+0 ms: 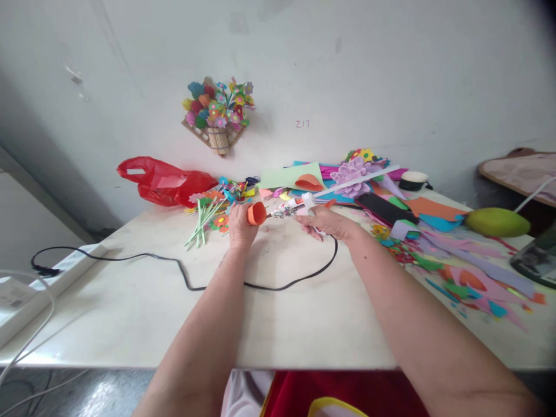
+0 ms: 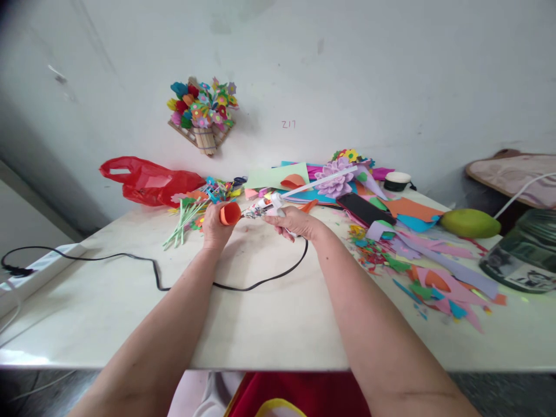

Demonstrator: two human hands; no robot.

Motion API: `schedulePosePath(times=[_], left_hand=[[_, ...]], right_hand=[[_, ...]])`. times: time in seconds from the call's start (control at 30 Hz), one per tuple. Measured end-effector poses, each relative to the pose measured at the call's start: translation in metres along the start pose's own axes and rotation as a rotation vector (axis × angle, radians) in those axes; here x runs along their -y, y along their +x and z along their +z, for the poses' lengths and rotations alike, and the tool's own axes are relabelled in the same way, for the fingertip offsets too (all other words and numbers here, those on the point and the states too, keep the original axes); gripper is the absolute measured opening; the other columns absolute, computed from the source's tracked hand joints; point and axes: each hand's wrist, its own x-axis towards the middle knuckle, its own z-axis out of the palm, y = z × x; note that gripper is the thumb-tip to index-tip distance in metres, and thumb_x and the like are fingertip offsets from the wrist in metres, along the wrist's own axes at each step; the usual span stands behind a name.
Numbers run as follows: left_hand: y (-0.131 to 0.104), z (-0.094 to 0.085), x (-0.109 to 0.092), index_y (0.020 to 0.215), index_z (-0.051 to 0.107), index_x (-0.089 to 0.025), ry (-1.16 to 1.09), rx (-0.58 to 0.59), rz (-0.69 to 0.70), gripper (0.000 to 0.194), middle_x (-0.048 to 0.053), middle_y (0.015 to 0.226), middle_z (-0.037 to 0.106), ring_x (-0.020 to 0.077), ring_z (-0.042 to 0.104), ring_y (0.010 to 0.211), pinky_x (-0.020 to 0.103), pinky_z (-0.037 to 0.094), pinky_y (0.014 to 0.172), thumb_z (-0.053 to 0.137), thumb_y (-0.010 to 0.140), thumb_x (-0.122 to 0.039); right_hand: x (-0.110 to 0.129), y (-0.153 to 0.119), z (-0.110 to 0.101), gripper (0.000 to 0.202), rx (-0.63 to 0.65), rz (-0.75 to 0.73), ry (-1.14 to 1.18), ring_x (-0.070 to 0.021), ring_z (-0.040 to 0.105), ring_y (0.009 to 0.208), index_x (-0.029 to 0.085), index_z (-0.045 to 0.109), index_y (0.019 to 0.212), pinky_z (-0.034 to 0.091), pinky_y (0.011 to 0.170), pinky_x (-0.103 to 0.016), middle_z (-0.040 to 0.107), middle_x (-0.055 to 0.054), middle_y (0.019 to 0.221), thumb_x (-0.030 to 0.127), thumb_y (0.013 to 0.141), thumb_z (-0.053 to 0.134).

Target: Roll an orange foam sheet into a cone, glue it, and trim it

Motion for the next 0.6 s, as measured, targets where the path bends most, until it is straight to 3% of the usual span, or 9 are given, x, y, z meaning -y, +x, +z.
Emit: schedulePosePath(times=[0.6], left_hand=[[-0.0014,0.0023,0.0036,0.093,0.055,-0.019,-0.024,-0.041,0.01,0.027,0.006,0.084,0.061,0.0215,0.056,0.084,0.041,0.036,0.093,0.062,0.067,-0.026]], right_hand=[[-0.0012,0.0003,-0.0013,0.038,0.018,-0.005,0.005,-0.004,0.04,0.029,0.015,0.047,0.061,0.029,0.028,-0.018,0.048,0.005,0.048,0.049,0.071,0.06]])
